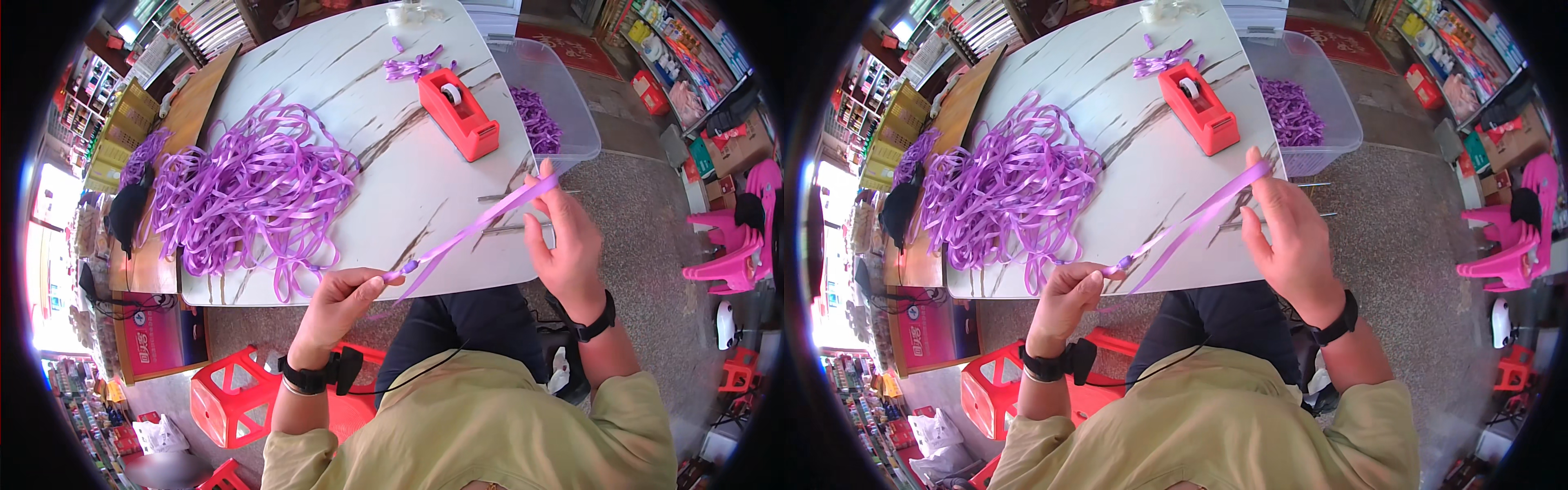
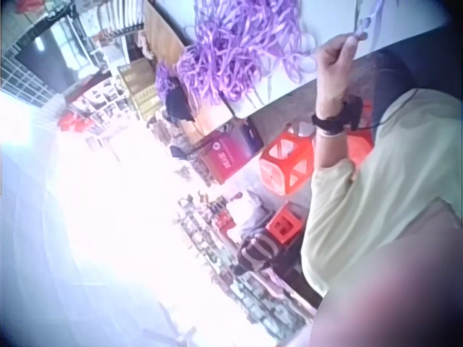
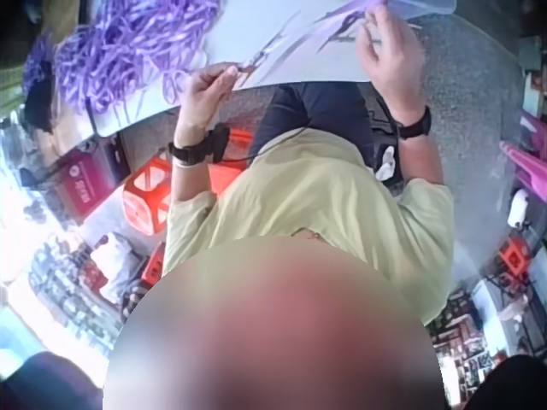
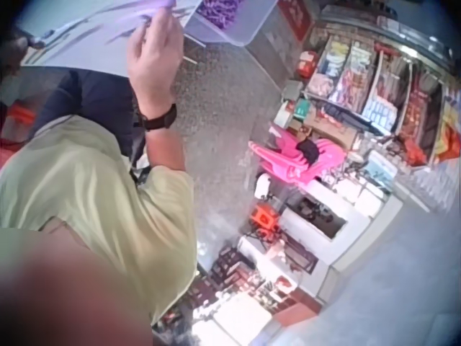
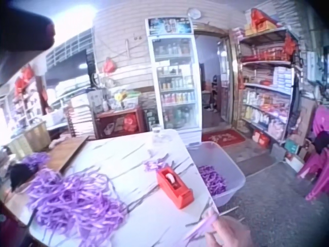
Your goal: Measuring, cutting, and organizing purple plastic ribbons into a storage container.
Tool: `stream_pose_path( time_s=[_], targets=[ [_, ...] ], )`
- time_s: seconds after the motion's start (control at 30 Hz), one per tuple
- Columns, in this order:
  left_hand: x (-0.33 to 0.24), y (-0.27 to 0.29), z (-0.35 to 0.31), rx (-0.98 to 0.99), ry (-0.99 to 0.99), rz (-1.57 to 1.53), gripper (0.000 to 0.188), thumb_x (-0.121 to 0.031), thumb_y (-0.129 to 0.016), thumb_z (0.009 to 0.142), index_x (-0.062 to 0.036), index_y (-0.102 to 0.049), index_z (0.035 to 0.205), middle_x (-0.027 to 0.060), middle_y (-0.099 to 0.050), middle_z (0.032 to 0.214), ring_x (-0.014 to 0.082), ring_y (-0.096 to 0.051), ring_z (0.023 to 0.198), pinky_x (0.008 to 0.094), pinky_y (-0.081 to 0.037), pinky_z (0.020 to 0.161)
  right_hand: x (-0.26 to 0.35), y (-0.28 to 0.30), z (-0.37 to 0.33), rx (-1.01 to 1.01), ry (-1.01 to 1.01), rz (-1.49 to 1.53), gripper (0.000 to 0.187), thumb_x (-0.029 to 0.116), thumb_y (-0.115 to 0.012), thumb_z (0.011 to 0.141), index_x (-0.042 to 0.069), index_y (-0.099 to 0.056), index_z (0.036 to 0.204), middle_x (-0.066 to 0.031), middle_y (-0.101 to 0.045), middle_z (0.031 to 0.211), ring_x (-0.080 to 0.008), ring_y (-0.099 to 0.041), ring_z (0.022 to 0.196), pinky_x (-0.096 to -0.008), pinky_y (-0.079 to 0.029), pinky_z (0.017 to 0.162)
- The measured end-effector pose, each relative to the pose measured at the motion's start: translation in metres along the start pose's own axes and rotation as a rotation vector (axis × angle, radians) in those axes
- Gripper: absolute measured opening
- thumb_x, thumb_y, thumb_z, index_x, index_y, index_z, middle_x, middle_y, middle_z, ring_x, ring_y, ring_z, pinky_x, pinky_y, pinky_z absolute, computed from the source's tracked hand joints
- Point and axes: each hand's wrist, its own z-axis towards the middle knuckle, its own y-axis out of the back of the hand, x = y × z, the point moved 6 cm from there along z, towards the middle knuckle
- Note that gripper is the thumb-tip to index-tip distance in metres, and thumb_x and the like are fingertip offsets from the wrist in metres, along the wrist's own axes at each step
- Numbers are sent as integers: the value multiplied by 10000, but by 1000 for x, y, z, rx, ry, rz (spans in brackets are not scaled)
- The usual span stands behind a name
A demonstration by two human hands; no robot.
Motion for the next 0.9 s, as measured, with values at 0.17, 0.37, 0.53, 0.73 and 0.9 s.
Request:
stream_pose_path(
  time_s=[0.17, 0.37, 0.53, 0.73, 0.9],
  targets=[
    [15, 2, 0, 2, 62, -55, 209, -147, -500, 876, 19, -627, 885, -69, -365, 553, 23, -283, 485, 194, -229, 466, 4, -4, -5, -47, 63, 79, 596, -24, -595, 712, -15, -375, 1266, -157, -562, 1007, -270, -564, 807, -335, -479, 690],
    [10, 4, 0, -30, -20, 78, 171, -110, -495, 854, 5, -619, 830, -53, -400, 562, 24, -311, 480, 189, -235, 463, 3, -10, -8, -39, 28, 145, 622, -34, -587, 710, -2, -355, 1286, -146, -570, 945, -252, -571, 792, -323, -480, 687],
    [4, 7, -2, -56, 27, 21, 188, -125, -488, 864, 7, -616, 823, -59, -378, 544, 23, -300, 473, 189, -224, 458, -4, -14, -10, -12, -60, 193, 633, -37, -569, 721, 23, -338, 1308, -122, -580, 859, -230, -582, 753, -306, -484, 688],
    [0, 4, -4, -32, 7, -137, 181, -116, -458, 884, 3, -589, 849, -45, -378, 542, 29, -291, 463, 187, -226, 435, -12, -22, -15, 44, -139, 224, 582, -49, -530, 769, 6, -324, 1310, -131, -615, 955, -191, -622, 804, -277, -503, 732],
    [-3, -3, 4, 33, 53, -575, 192, -151, -444, 909, 3, -558, 927, -13, -460, 643, 43, -344, 491, 179, -281, 432, -18, -31, -21, 97, -216, 221, 606, -41, -537, 770, 35, -305, 1325, -121, -622, 909, -191, -627, 806, -277, -503, 741]
  ],
)
